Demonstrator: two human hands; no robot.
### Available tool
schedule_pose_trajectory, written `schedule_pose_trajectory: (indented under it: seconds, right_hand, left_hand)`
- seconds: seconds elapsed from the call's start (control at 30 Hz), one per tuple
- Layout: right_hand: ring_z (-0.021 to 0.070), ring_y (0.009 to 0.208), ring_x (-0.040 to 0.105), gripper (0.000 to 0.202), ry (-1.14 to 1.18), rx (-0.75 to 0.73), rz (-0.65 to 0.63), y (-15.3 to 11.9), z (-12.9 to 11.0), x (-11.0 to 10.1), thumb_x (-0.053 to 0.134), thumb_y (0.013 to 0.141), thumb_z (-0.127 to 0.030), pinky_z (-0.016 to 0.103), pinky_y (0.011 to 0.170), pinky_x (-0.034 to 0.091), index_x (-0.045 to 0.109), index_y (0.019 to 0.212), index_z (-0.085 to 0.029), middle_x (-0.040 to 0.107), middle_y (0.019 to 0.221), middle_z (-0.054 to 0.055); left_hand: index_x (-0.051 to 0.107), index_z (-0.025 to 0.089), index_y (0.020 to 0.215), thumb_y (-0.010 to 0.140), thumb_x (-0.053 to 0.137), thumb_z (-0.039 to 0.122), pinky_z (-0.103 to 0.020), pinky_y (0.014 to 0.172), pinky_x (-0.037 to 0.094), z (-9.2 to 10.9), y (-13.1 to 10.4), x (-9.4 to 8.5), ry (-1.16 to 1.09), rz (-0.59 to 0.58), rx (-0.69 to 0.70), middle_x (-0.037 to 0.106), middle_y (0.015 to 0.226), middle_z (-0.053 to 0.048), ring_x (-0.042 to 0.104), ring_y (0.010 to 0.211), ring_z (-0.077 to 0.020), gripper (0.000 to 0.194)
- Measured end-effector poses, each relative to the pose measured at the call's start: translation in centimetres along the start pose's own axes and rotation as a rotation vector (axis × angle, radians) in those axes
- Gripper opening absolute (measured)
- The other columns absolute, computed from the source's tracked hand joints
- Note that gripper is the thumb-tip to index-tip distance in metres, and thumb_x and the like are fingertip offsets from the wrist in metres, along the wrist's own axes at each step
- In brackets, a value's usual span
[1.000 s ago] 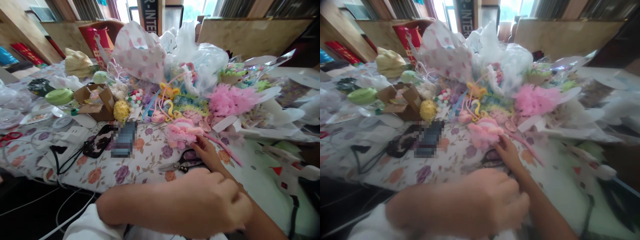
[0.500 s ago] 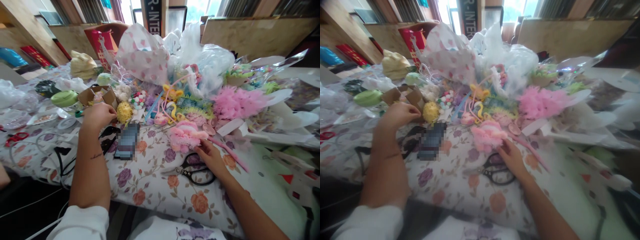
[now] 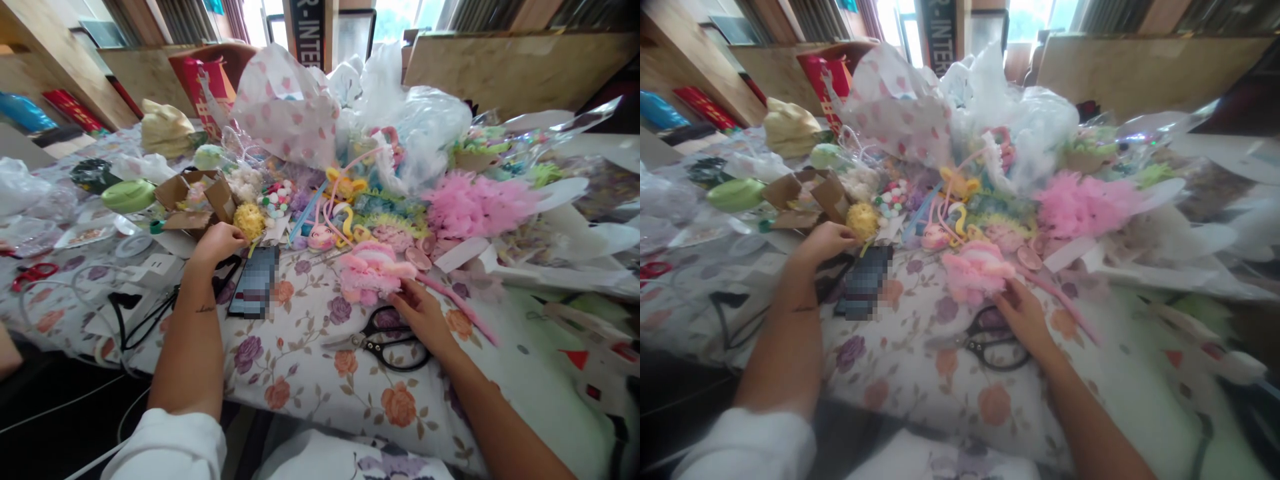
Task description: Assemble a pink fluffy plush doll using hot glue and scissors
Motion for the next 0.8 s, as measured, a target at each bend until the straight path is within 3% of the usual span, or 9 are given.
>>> schedule_pose_trajectory:
  seconds: [0.3,0.53,0.67,0.8]
  right_hand:
    - [0.0245,0.09,0.065,0.034,-0.011,0.028,0.012,-0.1,-0.2,-0.1,0.06,0.084,-0.044,0.043,0.084,0.052,0.062,0.11,-0.022,0.069,0.101,0.006]
    - [0.0243,0.093,0.065,0.033,0.023,0.006,0.001,0.0,-0.3,0.0,0.06,0.085,-0.043,0.041,0.086,0.052,0.062,0.111,-0.023,0.069,0.105,0.006]
    - [0.024,0.09,0.065,0.032,-0.006,0.008,-0.003,-0.1,-0.6,0.0,0.059,0.085,-0.042,0.04,0.084,0.052,0.062,0.11,-0.022,0.069,0.102,0.006]
    - [0.0239,0.086,0.064,0.033,-0.047,0.014,0.001,-0.1,-0.6,0.0,0.058,0.085,-0.043,0.039,0.08,0.051,0.062,0.109,-0.021,0.068,0.097,0.006]
  left_hand:
    - [0.077,0.014,0.081,0.071,0.063,0.034,-0.026,0.062,0.046,1.4,0.1,1.2,0.066,0.01,-0.06,0.075,0.085,-0.01,0.068,0.078,-0.024,0.026]
    - [0.077,0.014,0.093,0.072,0.059,0.033,-0.033,0.07,0.05,2.7,0.6,1.4,0.173,0.102,-0.107,0.073,0.1,-0.017,0.067,0.093,-0.0336,0.033]
    - [0.077,0.015,0.094,0.073,0.059,0.033,-0.036,0.076,0.05,2.5,1.2,1.0,0.219,0.126,-0.072,0.072,0.107,-0.018,0.065,0.101,-0.0365,0.033]
    - [0.077,0.015,0.093,0.074,0.059,0.034,-0.033,0.073,0.05,1.9,1.6,1.3,0.21,0.083,-0.062,0.073,0.103,-0.018,0.067,0.095,-0.0341,0.033]
Point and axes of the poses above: each hand's wrist, its own y-axis towards the middle knuckle, its own x-axis out of the palm, z = x × y, the point moved 3 cm from there along y, towards the middle knuckle
